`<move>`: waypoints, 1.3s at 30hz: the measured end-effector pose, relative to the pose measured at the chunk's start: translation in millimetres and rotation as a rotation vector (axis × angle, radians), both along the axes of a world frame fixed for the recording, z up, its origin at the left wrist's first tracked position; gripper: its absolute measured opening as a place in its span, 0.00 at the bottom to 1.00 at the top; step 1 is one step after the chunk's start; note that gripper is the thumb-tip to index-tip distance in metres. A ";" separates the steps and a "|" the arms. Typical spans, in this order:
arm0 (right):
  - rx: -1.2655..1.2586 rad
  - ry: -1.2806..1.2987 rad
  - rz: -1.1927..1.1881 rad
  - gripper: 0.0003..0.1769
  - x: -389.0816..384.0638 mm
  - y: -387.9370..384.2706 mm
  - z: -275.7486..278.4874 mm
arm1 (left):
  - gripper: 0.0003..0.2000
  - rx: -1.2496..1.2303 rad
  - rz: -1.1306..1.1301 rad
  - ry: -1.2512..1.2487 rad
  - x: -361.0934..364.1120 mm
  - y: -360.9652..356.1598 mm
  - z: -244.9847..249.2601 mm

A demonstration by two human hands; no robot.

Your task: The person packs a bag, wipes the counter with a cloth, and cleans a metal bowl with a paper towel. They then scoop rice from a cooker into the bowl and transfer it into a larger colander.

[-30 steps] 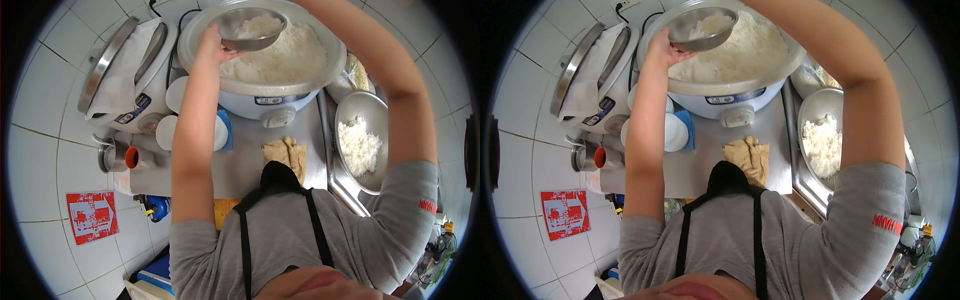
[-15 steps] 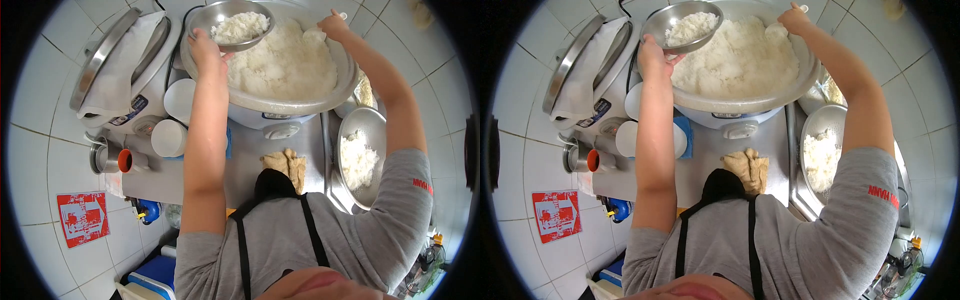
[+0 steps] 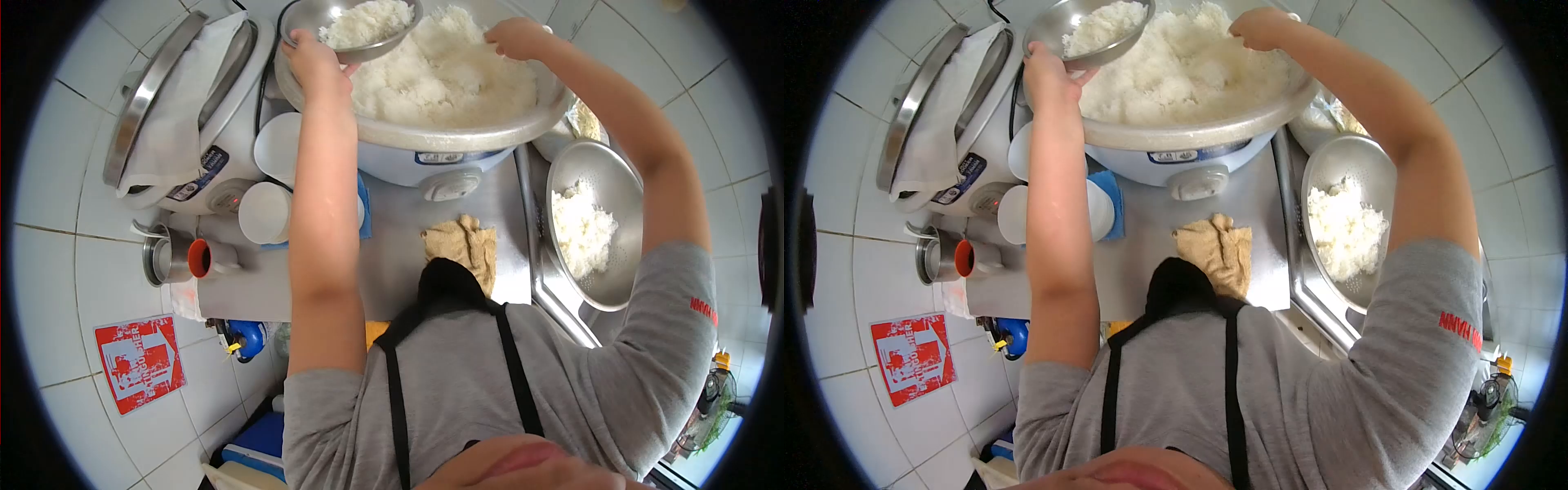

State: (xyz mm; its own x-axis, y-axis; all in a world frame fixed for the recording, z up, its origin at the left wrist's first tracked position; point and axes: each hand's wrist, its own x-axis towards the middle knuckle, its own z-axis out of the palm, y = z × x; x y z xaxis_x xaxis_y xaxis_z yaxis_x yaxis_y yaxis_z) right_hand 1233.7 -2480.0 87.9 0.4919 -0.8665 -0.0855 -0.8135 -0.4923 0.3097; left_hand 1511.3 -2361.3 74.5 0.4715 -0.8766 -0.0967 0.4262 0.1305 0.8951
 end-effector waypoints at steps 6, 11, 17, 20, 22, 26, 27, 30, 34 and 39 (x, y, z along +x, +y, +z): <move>-0.057 0.105 -0.109 0.15 9.6 -17.7 -3.0 | 0.29 -0.014 0.054 -0.024 -5.3 4.6 5.9; 0.039 0.138 -0.010 0.13 6.9 -2.6 -14.8 | 0.26 -0.037 0.124 -0.119 -3.2 -4.4 2.1; 0.209 -0.031 0.195 0.14 5.2 43.4 -21.0 | 0.28 -0.177 0.122 -0.175 0.7 -10.4 -3.2; 0.296 -0.065 0.235 0.14 22.0 60.4 -23.6 | 0.29 -0.135 0.099 -0.169 -5.2 -0.6 -4.1; 0.295 -0.125 0.313 0.13 24.3 64.8 -23.6 | 0.28 -0.122 0.115 -0.187 -2.9 0.1 -1.4; 0.369 -0.175 0.343 0.11 24.1 73.7 -20.1 | 0.28 -0.125 0.151 -0.235 -0.8 -4.1 -1.0; 0.373 -0.174 0.348 0.10 24.5 78.3 -18.2 | 0.28 -0.123 0.157 -0.248 -1.2 -4.2 -1.2; 0.388 -0.175 0.372 0.09 25.2 90.1 -10.7 | 0.28 -0.095 0.200 -0.234 -4.8 -2.1 3.6; 0.452 -0.183 0.390 0.09 25.7 99.6 -1.0 | 0.28 -0.059 0.244 -0.332 -6.6 -1.5 5.5; 0.623 -0.411 0.448 0.07 16.4 93.2 -9.5 | 0.25 0.030 0.254 -0.509 -10.9 3.4 9.5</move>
